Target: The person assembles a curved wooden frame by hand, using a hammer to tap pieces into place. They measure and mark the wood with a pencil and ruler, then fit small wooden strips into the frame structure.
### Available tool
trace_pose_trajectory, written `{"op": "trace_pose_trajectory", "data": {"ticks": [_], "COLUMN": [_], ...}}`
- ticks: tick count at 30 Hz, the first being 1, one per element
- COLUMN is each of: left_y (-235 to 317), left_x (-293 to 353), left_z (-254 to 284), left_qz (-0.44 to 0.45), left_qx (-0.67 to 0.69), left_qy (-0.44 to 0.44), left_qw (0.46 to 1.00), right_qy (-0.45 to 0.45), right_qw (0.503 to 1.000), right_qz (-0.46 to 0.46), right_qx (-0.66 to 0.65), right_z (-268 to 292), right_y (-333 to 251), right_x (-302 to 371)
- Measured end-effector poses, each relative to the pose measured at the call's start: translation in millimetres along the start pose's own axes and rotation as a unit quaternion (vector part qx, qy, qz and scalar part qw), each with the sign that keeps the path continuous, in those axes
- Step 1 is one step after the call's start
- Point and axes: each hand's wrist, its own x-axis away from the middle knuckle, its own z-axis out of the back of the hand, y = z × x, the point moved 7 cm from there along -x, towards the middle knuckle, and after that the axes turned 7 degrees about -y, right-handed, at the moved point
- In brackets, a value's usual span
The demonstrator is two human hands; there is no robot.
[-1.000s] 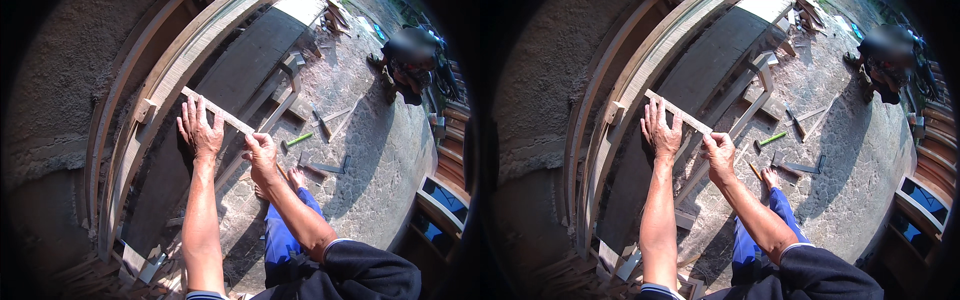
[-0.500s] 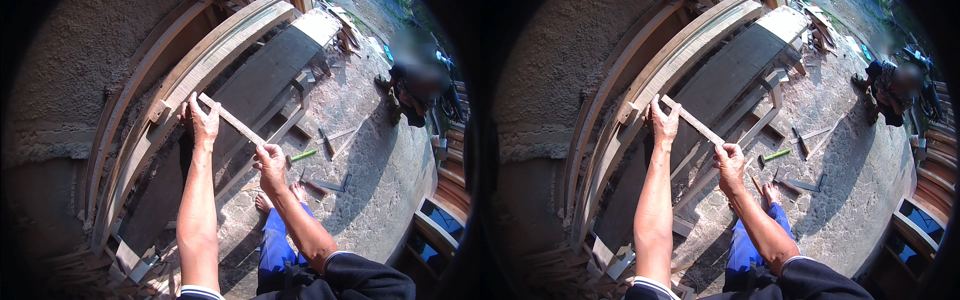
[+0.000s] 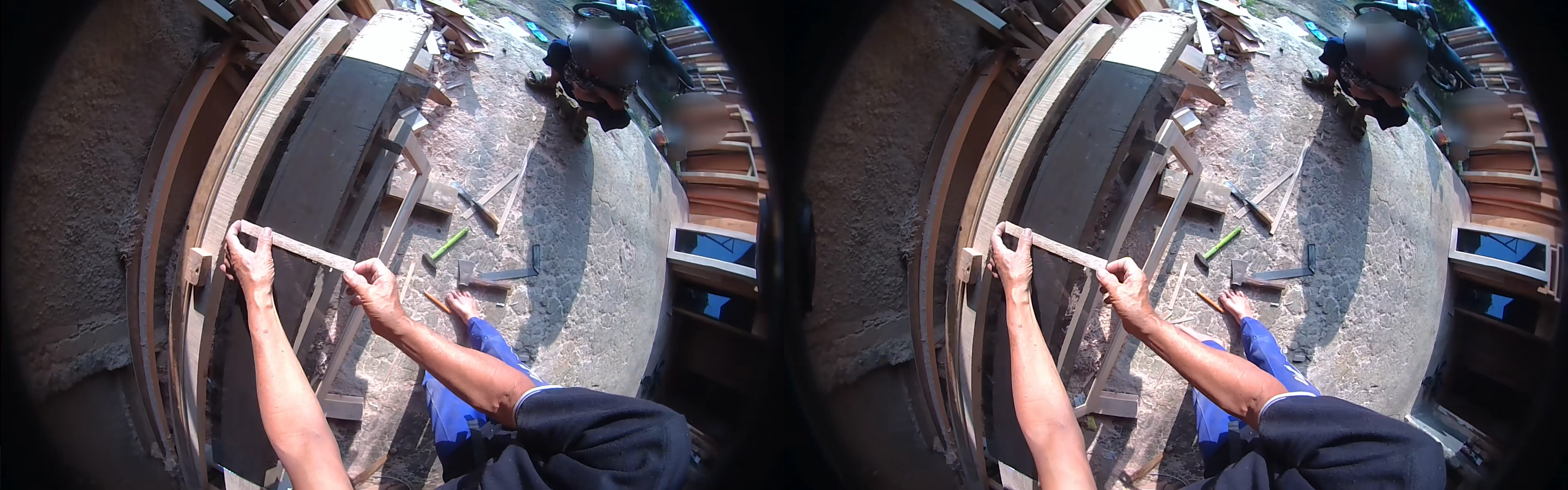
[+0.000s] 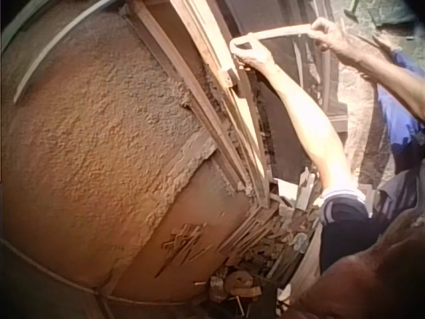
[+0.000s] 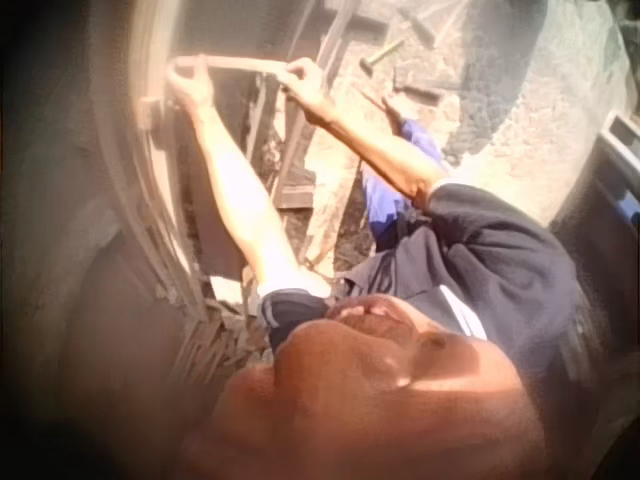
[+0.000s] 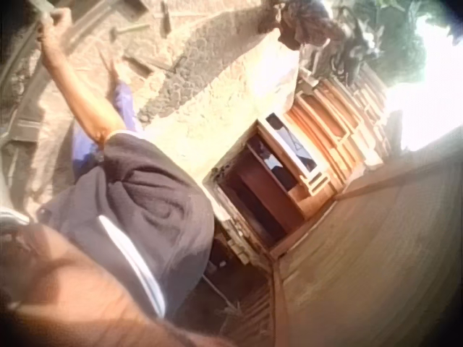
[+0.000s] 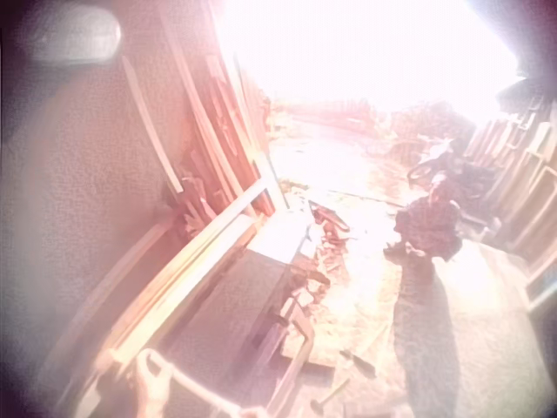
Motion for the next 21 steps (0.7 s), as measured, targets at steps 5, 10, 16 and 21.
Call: {"op": "trace_pose_trajectory", "data": {"ticks": [5, 10, 16, 21], "left_y": [-8, -12, -9, -9], "left_x": [-3, -5, -4, -5], "left_z": [1, -1, 2, 1], "left_qz": [0.021, 0.019, 0.010, 0.011], "left_qx": [-0.055, -0.018, -0.026, 0.003], "left_qy": [-0.001, -0.013, -0.022, -0.031], "left_qw": [0.998, 1.000, 0.999, 0.999], "right_qy": [-0.001, -0.010, -0.033, -0.047], "right_qw": [1.000, 0.999, 0.999, 0.999], "right_qz": [0.016, 0.048, 0.024, 0.027], "right_qx": [0.000, 0.008, -0.018, -0.006], "right_z": [-4, -5, -4, -3], "right_y": [-3, -10, -10, -11], "right_x": [2, 1, 1, -2]}}
